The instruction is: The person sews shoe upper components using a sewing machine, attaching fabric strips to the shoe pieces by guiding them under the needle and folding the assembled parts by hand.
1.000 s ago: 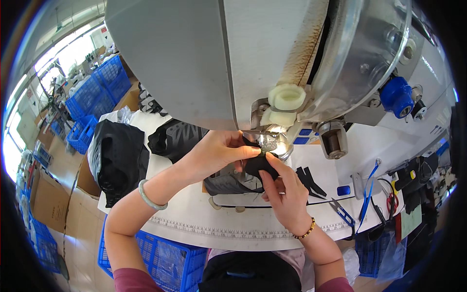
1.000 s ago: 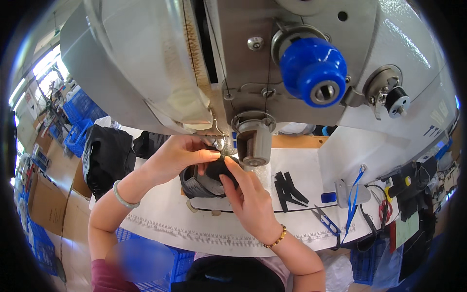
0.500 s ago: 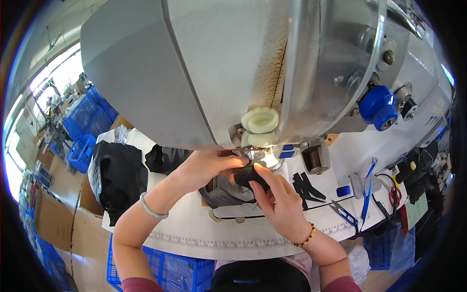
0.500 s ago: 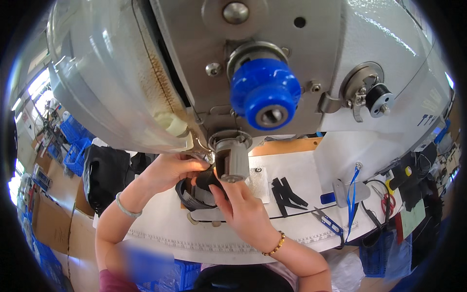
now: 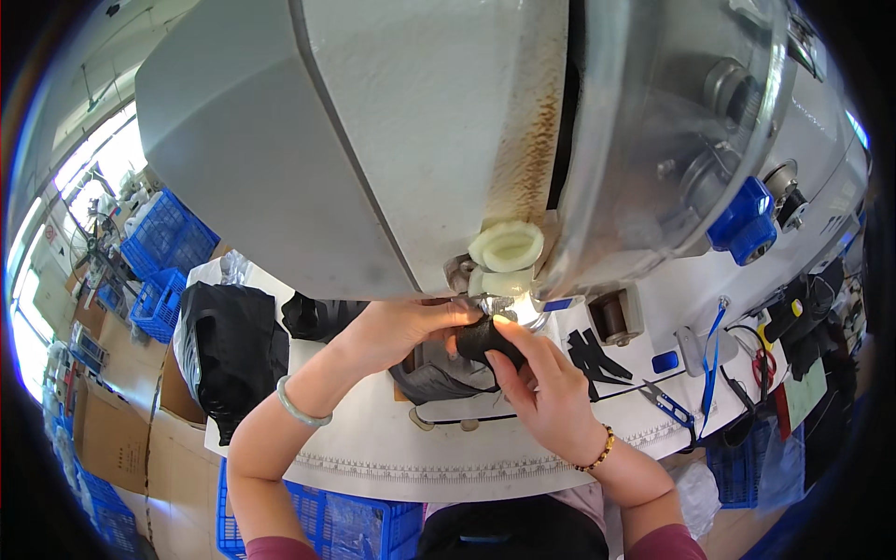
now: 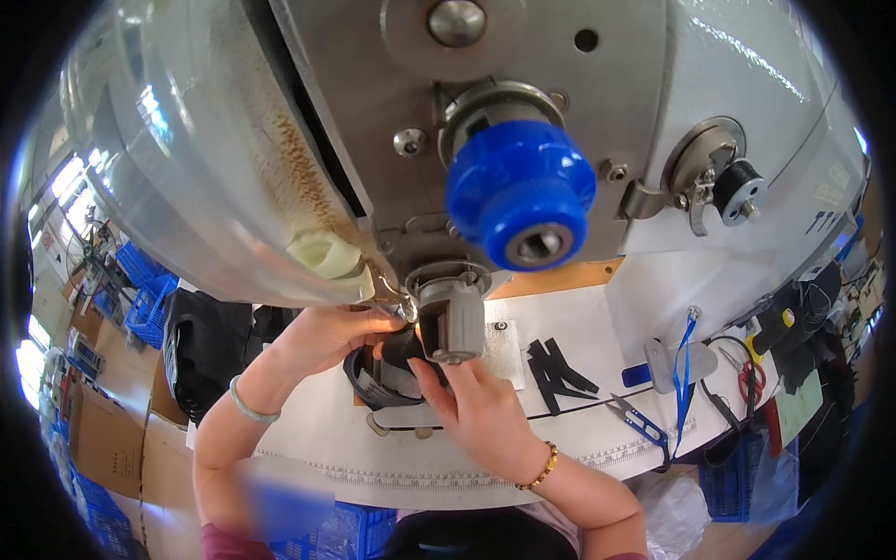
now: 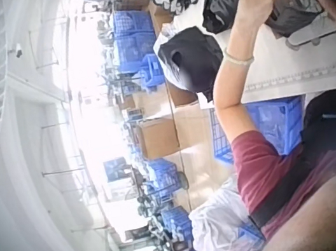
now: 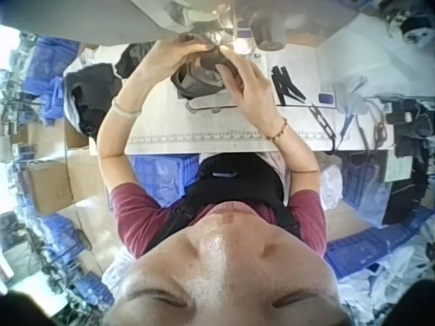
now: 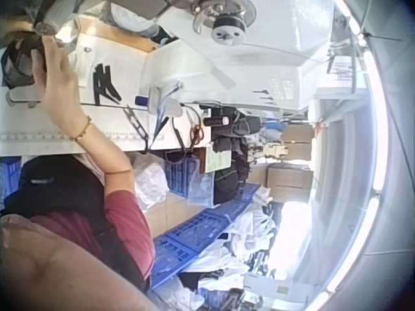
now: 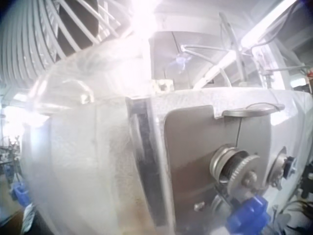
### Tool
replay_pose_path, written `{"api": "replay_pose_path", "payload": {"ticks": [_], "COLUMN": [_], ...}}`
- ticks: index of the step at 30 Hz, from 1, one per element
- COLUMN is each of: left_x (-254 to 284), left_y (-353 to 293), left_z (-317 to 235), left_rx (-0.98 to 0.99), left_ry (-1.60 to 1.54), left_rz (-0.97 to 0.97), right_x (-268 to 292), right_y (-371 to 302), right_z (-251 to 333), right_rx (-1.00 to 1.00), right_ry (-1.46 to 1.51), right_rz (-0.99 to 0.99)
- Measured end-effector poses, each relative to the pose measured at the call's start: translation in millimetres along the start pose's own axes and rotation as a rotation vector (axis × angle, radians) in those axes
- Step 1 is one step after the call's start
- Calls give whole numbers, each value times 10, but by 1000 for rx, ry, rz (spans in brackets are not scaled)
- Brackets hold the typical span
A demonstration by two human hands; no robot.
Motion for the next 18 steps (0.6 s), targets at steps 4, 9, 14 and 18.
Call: {"api": "replay_pose_path", "payload": {"ticks": [4, 9, 14, 18], "left_x": [44, 80, 133, -2], "left_y": [15, 74, 69, 14], "left_z": [35, 100, 133, -4], "left_rx": [47, 30, 6, 17], "left_ry": [-75, -177, -150, -89], "left_rz": [-25, -39, 6, -17], "right_x": [-2, 29, 22, 26], "right_y": [-17, 10, 8, -35], "right_z": [-24, -14, -26, -4], "right_rx": [-250, -354, -281, -165], "right_ry": [283, 390, 358, 277], "right_rz": [4, 0, 52, -16]}}
Point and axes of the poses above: each hand's wrist, its own y-axis towards the middle knuckle, its own x-axis out of the back of the hand, z = x × y, the point moved 2 cm from there along y, towards the middle knuckle, and after that the axes turned 2 degrees about x, right-handed, at the moved point
